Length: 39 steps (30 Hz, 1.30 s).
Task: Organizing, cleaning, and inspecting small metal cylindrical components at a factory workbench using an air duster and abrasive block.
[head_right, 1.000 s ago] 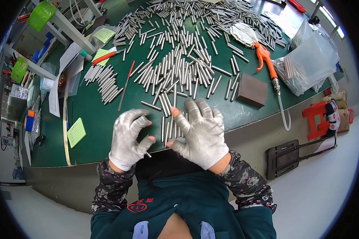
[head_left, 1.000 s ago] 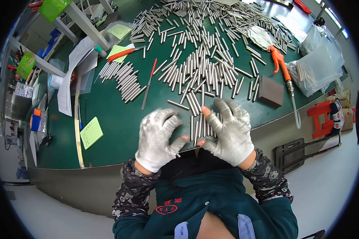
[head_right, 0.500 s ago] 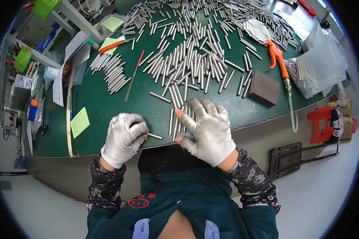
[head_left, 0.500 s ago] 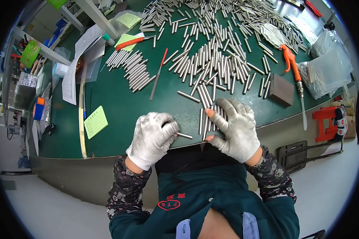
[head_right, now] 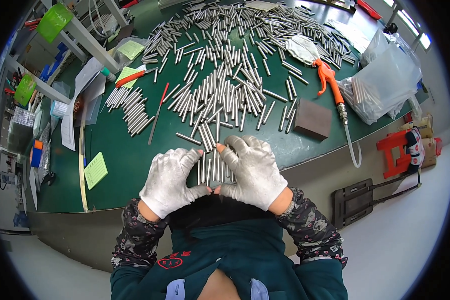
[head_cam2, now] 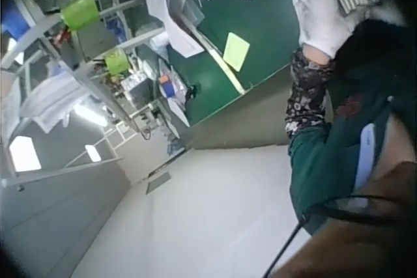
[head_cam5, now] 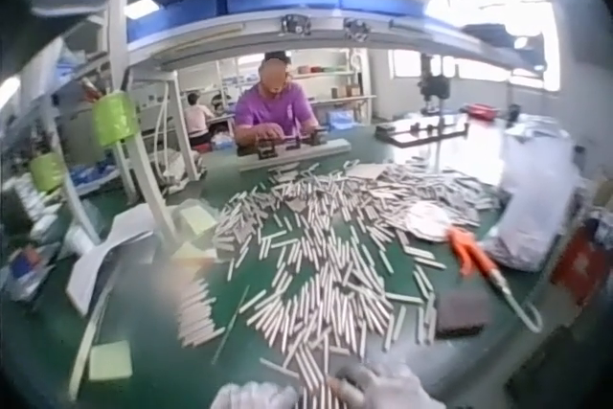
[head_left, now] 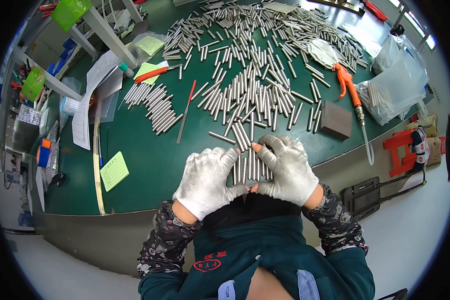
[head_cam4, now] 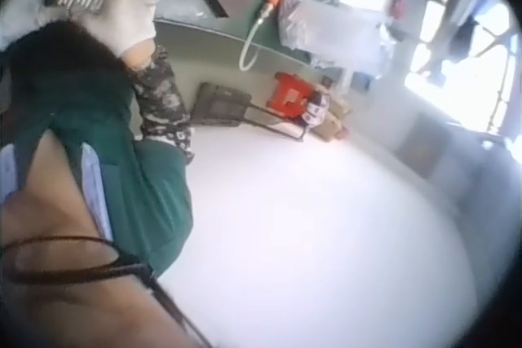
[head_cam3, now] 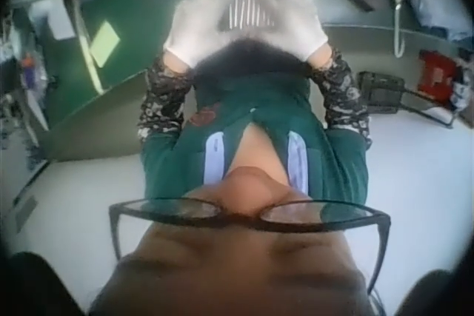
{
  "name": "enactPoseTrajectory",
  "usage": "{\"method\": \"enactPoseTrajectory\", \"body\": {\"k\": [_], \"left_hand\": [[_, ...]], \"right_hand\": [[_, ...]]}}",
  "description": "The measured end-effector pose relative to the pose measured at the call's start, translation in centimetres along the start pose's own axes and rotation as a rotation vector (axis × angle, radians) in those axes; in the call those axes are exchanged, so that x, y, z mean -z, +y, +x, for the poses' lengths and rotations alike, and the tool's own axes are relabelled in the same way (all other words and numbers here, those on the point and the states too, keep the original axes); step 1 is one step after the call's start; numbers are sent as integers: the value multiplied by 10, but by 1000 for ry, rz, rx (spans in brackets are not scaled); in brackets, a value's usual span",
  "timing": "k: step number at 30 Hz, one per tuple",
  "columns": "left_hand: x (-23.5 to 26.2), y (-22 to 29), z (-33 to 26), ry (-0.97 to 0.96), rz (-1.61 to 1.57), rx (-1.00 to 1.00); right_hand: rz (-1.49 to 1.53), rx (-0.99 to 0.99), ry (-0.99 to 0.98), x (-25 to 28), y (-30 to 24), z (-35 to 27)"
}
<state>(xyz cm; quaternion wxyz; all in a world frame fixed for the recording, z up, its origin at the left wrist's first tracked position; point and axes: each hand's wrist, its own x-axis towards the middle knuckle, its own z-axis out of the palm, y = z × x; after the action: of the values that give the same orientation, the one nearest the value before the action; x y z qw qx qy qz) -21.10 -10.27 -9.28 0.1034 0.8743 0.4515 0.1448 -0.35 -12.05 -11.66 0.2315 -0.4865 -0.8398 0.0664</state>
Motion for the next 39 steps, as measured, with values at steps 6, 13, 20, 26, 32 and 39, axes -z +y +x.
{"method": "enactPoseTrajectory", "body": {"k": [6, 13, 20, 26, 32, 39], "left_hand": [[-4, 2, 6, -124, -2, -18], [-2, -26, 20, 180, -64, -31], [-8, -30, 36, 120, 150, 25], [-8, -32, 33, 131, 151, 72], [-7, -36, 31, 124, 165, 119], [-10, -36, 25, 108, 148, 203]], "right_hand": [[10, 25, -42, 2, 6, 1], [62, -19, 82, 18, 8, 33], [13, -227, 22, -2, 0, 64], [18, -289, -52, -4, -4, 70], [-13, -297, -99, -8, -6, 82], [-15, -230, -134, -8, 1, 85]]}}
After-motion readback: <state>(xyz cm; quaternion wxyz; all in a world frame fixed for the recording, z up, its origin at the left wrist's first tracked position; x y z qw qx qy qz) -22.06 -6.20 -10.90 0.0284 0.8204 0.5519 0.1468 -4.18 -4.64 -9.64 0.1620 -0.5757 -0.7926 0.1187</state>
